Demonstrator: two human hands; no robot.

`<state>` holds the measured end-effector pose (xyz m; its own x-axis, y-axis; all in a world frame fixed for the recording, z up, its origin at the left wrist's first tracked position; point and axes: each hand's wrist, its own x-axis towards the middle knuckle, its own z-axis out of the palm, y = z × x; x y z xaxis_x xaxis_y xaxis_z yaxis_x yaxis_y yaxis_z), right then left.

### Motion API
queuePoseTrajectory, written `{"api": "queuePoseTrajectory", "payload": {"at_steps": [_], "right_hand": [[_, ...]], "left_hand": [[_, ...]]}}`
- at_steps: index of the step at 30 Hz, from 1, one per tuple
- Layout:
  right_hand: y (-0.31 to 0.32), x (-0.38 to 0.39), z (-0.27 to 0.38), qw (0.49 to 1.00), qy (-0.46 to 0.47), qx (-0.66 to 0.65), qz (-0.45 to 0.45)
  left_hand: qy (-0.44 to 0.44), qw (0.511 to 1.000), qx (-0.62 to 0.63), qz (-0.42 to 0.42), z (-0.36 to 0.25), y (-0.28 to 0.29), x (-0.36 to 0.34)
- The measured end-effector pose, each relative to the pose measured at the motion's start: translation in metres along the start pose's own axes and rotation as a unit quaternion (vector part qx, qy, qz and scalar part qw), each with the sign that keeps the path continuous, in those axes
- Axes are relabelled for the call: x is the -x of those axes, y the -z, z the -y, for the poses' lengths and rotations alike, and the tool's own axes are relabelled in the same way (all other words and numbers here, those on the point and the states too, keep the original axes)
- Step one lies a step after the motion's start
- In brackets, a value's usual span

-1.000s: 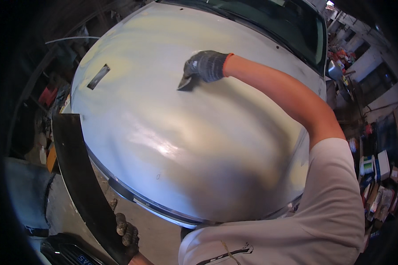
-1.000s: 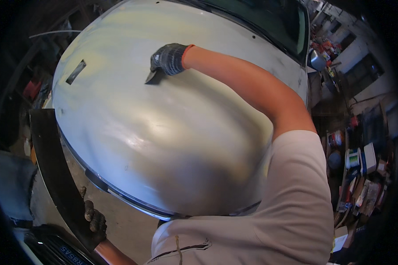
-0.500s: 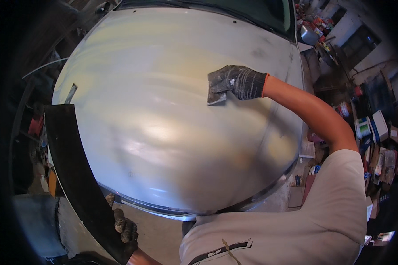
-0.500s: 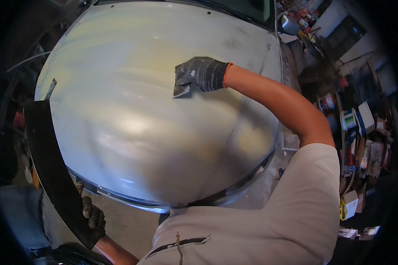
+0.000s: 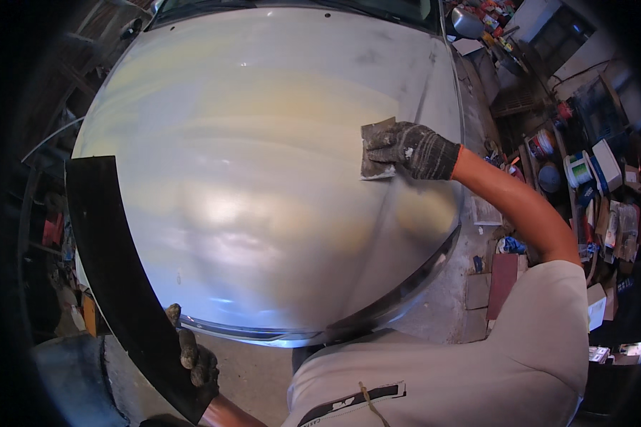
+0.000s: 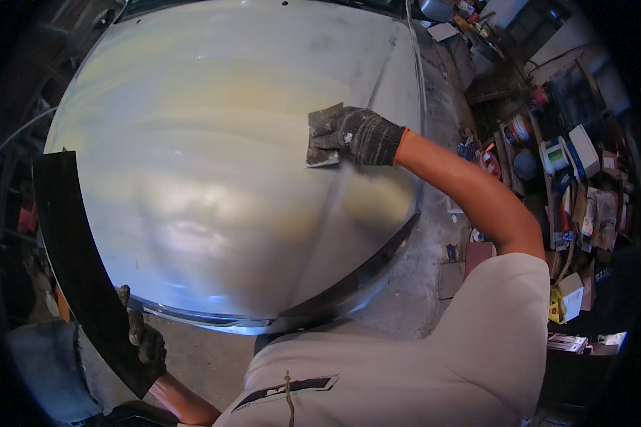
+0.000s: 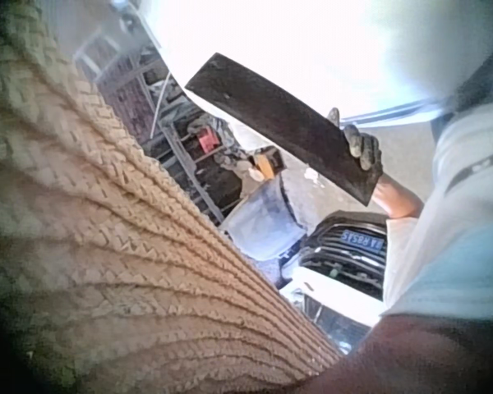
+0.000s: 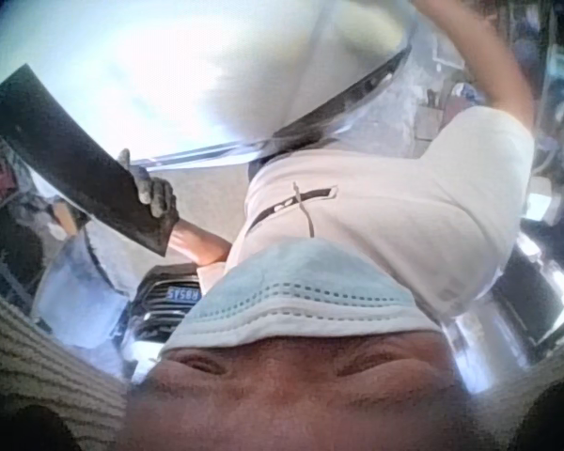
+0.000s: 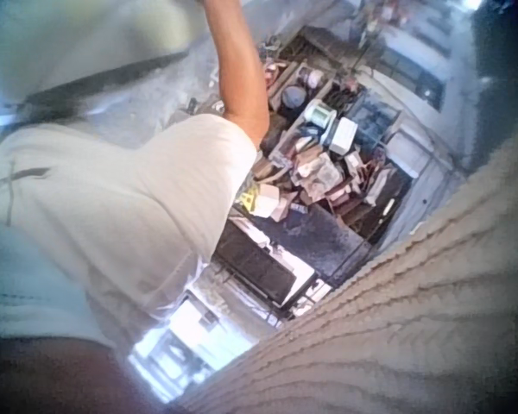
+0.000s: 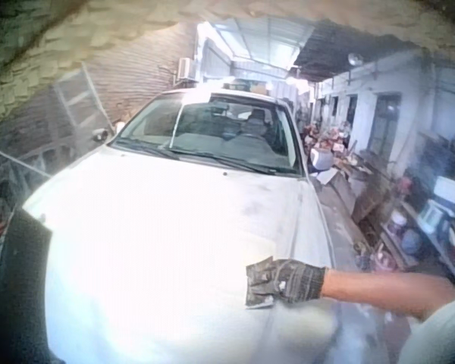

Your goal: The person mixes a white filler compound with a hardener on a metal plate using a putty knife, then applies the mixture to the hood of a silver car to smooth out imperfections.

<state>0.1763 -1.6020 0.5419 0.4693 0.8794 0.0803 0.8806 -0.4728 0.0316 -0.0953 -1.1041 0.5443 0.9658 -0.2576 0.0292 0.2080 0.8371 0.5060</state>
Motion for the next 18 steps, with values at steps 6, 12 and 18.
{"api": "queuePoseTrajectory", "payload": {"at_steps": [6,12,18], "right_hand": [[-0.005,0.021,0.010,0.999,0.024,0.000,-0.038],[0.036,-0.058,-0.025,0.997,-0.011,0.068,0.026],[0.022,-0.273,-0.047,0.995,0.036,0.090,-0.037]], "left_hand": [[-0.013,0.998,0.054,0.003,-0.005,0.007,0.002],[-0.031,0.999,0.025,-0.025,-0.011,0.002,0.020],[-0.136,0.976,0.042,-0.167,0.000,-0.004,0.068]]}}
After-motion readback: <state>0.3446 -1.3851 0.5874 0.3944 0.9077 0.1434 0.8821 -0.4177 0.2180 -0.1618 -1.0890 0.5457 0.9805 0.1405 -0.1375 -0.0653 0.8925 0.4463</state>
